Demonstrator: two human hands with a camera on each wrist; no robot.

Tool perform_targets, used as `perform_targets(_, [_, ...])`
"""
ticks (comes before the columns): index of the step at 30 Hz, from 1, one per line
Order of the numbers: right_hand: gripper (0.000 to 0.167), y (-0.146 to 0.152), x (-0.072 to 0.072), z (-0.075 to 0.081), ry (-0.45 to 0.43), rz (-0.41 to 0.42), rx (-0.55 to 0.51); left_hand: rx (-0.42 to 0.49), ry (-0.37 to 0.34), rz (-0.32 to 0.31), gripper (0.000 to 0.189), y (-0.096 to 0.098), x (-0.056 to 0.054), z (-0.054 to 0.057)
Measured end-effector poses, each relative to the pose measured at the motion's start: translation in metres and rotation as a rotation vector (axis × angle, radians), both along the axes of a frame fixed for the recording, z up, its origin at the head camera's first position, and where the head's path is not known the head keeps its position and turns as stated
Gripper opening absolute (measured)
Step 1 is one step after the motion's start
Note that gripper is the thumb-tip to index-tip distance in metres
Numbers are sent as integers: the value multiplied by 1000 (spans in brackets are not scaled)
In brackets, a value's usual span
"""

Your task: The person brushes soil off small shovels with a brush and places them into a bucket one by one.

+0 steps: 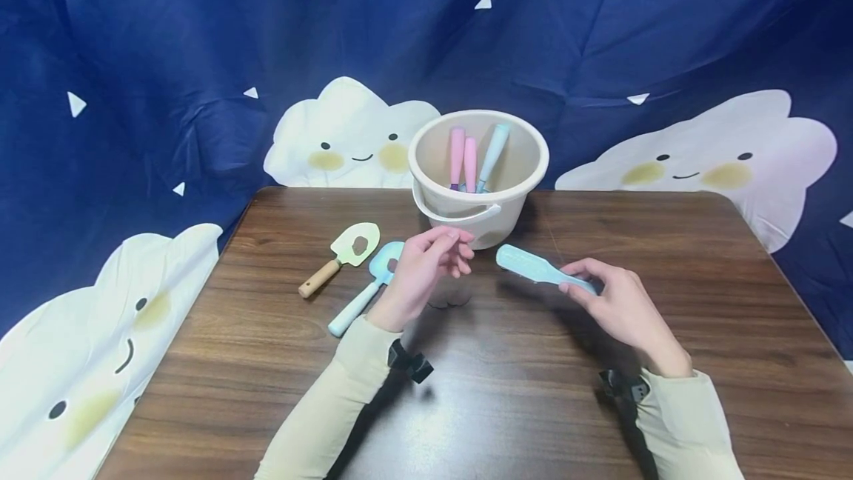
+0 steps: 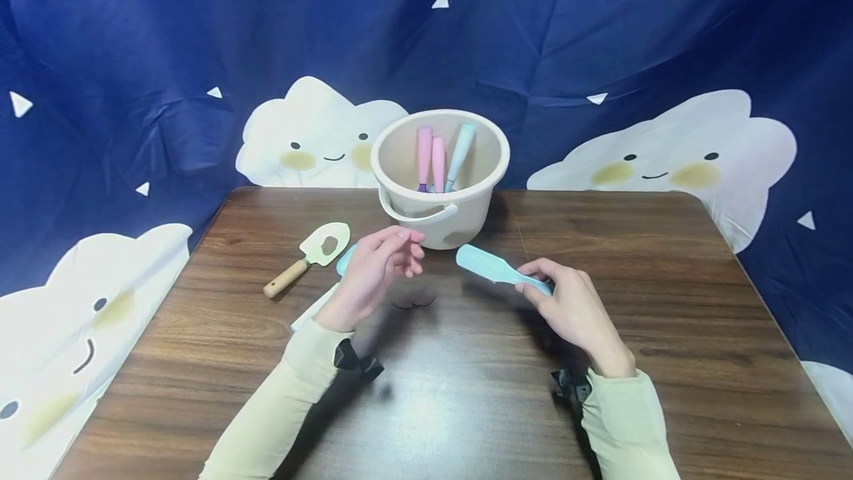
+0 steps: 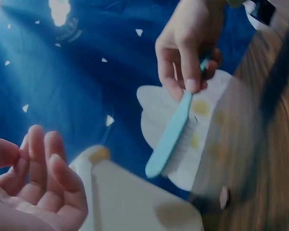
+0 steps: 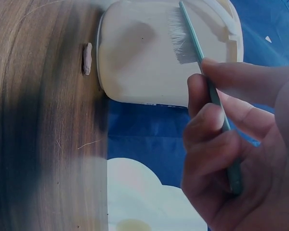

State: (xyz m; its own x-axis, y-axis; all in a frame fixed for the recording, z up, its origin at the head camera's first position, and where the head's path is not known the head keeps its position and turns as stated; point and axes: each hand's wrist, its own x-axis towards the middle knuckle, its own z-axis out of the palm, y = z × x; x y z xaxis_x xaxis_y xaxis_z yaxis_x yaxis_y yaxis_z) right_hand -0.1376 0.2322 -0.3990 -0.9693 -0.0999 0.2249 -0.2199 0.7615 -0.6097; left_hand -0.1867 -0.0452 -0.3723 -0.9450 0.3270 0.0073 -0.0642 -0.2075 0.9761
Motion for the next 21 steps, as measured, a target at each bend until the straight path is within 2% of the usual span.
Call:
perform_targets(7, [15,1,1,1,-4,2,2,-221,46,8,29,-30,4,-9])
perform_targets(11, [15,1,1,1,1,9,3,-394,118,39,24,-53,6,-15])
perform_targets(16, [15,2,0,1,18,13,-3,-656,254,146,20,-90,6,-33])
perform_targets(18, [15,2,0,1,17,13,-5,-769,273,201,19,-106,7,-40])
perform_targets(21, [16,3,-1,1,13,13,-5,-911,269,246,19,-128,8,-50])
